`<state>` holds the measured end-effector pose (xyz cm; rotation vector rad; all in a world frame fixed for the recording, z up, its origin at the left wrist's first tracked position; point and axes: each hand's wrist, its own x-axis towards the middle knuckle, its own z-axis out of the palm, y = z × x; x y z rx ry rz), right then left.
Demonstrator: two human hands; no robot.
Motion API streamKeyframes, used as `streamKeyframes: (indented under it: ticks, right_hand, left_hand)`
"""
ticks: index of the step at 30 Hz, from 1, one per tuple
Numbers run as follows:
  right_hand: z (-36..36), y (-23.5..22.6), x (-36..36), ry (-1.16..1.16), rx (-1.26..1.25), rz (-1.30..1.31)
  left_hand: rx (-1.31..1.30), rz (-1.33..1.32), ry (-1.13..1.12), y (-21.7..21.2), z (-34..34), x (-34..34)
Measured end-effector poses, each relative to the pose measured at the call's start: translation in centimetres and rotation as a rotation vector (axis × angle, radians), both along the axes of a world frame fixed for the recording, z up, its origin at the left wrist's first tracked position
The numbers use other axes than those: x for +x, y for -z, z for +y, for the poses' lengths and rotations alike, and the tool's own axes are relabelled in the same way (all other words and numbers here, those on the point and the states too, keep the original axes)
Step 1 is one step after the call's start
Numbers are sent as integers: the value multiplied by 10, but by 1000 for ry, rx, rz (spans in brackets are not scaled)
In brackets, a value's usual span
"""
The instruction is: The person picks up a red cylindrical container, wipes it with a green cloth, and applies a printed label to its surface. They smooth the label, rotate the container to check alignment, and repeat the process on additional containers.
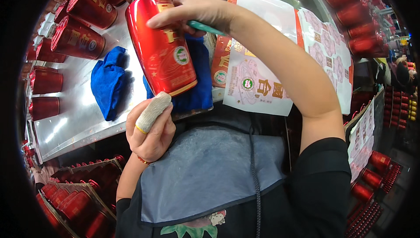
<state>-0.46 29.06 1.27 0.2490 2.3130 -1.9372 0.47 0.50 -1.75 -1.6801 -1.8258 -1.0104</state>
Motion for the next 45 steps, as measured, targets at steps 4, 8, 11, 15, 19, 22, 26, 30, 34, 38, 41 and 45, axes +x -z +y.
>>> streamKeyframes:
  ticks: [4,8,11,15,19,22,26,30,34,38,41,45]
  right_hand:
    - [-20,-24,-2,116,459,11]
    - [12,-12,8,37,26,-118]
    - [-2,10,5,80,-142,-30]
    - [-18,-16,7,113,127,7]
    - [-20,-25,7,49,335,13]
    - [-9,-25,30,80,183,-109]
    - [-9,-21,57,57,-65,-124]
    - [-15,-12,67,59,-211,-75]
    - [-26,-16,69,88,-234,-82]
    - [-29,-11,69,101,-232,-35]
    - [-31,-1,68,112,-205,0]
    - [-31,-13,68,100,-175,-70]
  left_hand:
    - [-30,53,11,-6,4,2]
    - [-43,40,-14,-9,2,3]
    - [-37,7,0,-10,5,5]
    - [-68,16,52,-11,13,3]
    - [-28,28,69,-4,18,12]
    - [57,-19,-69,7,4,8]
    - [33,-566,-140,4,-12,1]
    - [59,-928,-124,8,-11,-4]
    - [43,-1074,-40,5,4,-8]
    - [-15,-1101,-9,5,16,-3]
    - [-79,-1081,-30,6,19,-4]
    - [-120,-1065,-51,5,19,-2]
